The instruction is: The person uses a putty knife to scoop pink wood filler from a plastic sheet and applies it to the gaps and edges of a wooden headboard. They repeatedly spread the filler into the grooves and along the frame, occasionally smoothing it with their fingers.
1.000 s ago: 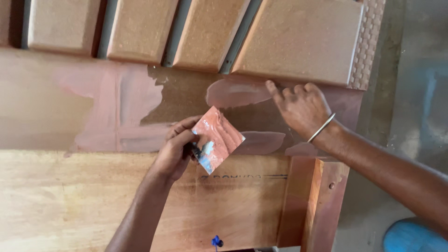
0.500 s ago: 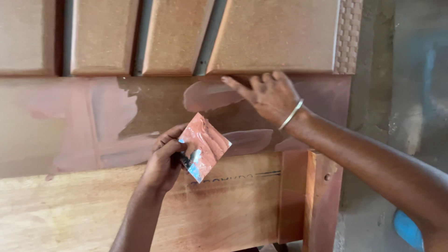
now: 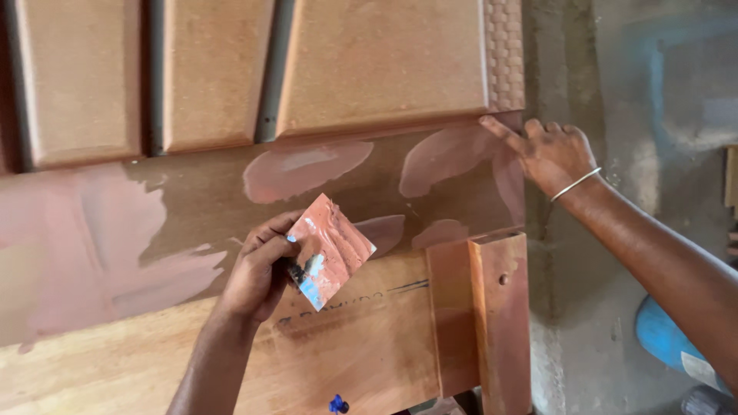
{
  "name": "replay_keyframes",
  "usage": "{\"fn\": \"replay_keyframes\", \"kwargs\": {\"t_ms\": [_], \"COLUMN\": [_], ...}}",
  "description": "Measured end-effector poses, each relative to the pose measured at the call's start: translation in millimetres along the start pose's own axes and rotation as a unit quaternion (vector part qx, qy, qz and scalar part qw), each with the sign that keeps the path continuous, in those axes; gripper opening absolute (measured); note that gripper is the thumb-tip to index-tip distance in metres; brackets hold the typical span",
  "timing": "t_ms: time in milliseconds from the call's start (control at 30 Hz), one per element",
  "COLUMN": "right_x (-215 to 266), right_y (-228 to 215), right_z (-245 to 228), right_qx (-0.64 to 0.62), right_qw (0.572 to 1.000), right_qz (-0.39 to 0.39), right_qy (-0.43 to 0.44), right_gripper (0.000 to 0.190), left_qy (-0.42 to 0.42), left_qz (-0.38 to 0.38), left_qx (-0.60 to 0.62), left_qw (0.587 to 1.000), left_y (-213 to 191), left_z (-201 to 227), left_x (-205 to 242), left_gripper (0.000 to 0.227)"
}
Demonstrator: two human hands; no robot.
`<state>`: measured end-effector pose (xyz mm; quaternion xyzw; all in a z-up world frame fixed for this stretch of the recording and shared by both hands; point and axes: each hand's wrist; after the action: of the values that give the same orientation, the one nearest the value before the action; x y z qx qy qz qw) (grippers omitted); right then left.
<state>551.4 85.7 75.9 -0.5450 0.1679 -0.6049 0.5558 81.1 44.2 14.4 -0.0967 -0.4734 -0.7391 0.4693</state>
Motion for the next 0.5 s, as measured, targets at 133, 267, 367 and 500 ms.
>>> {"fn": "replay_keyframes", "kwargs": {"t_ms": [133, 267, 367, 500], "right_x": [14.0, 32.5, 62.7, 106.8], "right_y": [5.1, -41.5, -94.5, -144.9], "right_z": [28.4, -1.4, -69.2, -142.4], "right_qx": [-0.013, -0.143, -0.467, -0.639], "right_qw": [0.998, 0.974, 0.881, 0.758], "right_qz": [-0.011, -0.045, 0.060, -0.012], "right_qy": [0.060, 0.172, 0.057, -0.128], "right_gripper": [0.082, 0.077, 0.066, 0.066], "left_qy": [0.012, -0.020, -0.048, -0.099], "left_qz": [-0.042, -0.049, -0.090, -0.226], "left_qx": [-0.013, -0.012, 0.007, 0.070], "left_qw": [0.999, 0.999, 0.995, 0.967], "left_y": [8.9, 20.2, 34.0, 46.2], "left_z": [-7.4, -23.1, -35.3, -39.6], "left_x": [-3.9, -10.0, -8.4, -2.7], "left_gripper": [0.051, 0.049, 0.047, 0.050]}}
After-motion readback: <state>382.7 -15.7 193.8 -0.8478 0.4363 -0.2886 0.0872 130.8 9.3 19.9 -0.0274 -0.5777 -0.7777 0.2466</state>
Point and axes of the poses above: each hand's wrist, its own x-axis away from the middle knuckle, its own y-axis out of the palm, z = x × y, and after that the axes turned 11 degrees about -x, right-handed
